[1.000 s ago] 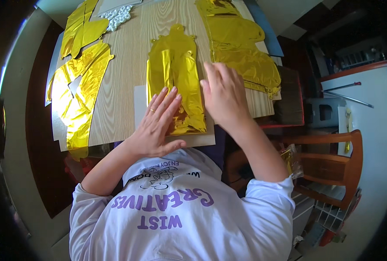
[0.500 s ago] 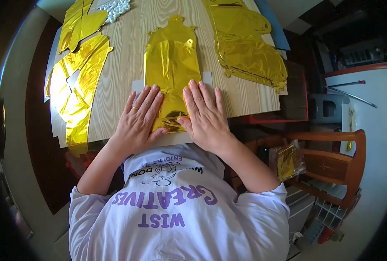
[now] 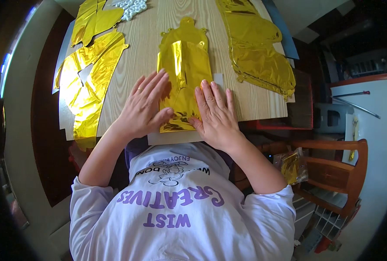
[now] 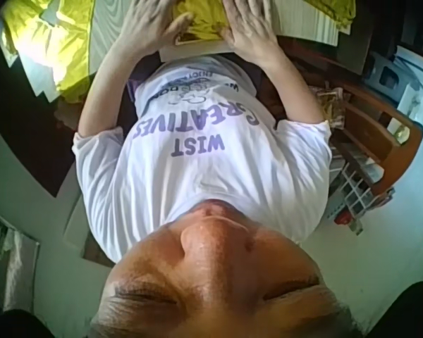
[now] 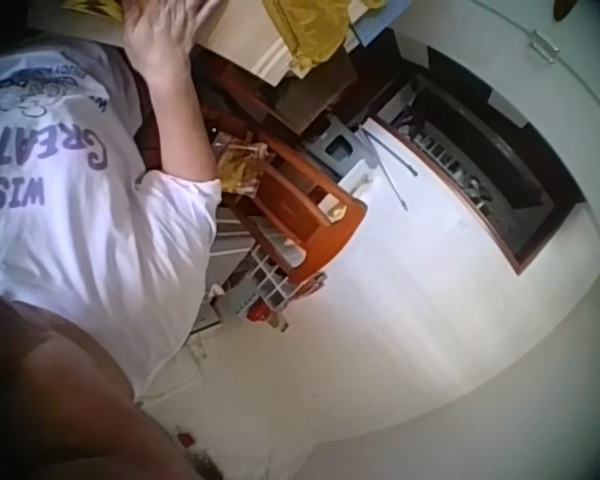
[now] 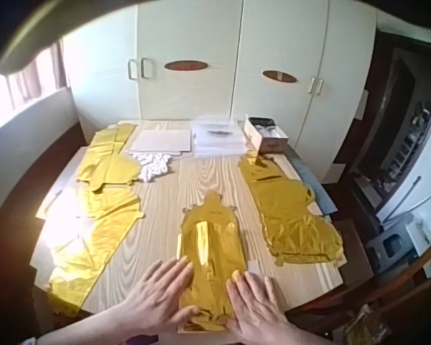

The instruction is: Manually folding star-shaped yellow foil materials into a compact square shape.

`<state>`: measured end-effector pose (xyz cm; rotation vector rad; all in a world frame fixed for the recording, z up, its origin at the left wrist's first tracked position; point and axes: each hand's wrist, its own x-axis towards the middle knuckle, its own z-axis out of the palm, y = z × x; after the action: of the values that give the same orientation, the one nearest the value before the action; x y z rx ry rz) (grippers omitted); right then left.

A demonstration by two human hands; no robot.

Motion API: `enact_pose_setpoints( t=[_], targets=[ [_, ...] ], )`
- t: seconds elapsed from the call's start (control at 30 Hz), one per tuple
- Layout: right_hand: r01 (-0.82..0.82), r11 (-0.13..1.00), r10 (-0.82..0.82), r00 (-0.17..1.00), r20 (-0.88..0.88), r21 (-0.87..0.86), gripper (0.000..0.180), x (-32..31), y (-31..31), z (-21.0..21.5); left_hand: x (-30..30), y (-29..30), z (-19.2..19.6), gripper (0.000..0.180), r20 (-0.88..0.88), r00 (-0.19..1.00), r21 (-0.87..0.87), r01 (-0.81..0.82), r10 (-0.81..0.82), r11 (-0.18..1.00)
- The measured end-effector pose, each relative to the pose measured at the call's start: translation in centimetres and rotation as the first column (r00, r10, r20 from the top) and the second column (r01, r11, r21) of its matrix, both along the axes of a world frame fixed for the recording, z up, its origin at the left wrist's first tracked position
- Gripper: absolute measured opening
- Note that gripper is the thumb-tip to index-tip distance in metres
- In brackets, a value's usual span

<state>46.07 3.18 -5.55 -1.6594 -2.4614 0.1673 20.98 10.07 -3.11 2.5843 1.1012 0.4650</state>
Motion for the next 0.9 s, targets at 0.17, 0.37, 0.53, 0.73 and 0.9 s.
enact_pose_setpoints(
  t=[0.17,0.37,0.53,0.73,0.9],
  targets=[
    [-0.003,1.000,0.003,1.000,0.000,0.004,0.081,-0.1,0.0,-0.1,0.4,1.8,-2.2,0.082,-0.077,0.989,0.144,0.133,-0.122,0.981],
    [-0.007,1.000,0.007,1.000,-0.014,0.007,0.083,0.1,-0.2,-0.1,-0.2,2.0,-2.8,0.084,-0.142,0.984,0.184,0.131,-0.105,0.974],
    [0.024,1.000,-0.023,0.980,-0.195,0.003,0.076,0.4,-0.3,1.1,-0.2,2.1,-2.7,0.085,-0.133,0.984,0.161,0.138,-0.117,0.977],
    [0.487,0.838,-0.538,0.665,-0.518,-0.246,0.033,2.3,-4.6,3.3,-0.8,0.6,-2.8,0.085,-0.133,0.982,0.129,0.151,-0.134,0.980],
    [0.289,0.725,-0.686,0.227,-0.691,-0.626,0.031,2.5,-7.2,-0.7,-0.4,-2.1,-1.8,0.087,-0.135,0.975,0.051,0.187,-0.179,0.981]
  ],
)
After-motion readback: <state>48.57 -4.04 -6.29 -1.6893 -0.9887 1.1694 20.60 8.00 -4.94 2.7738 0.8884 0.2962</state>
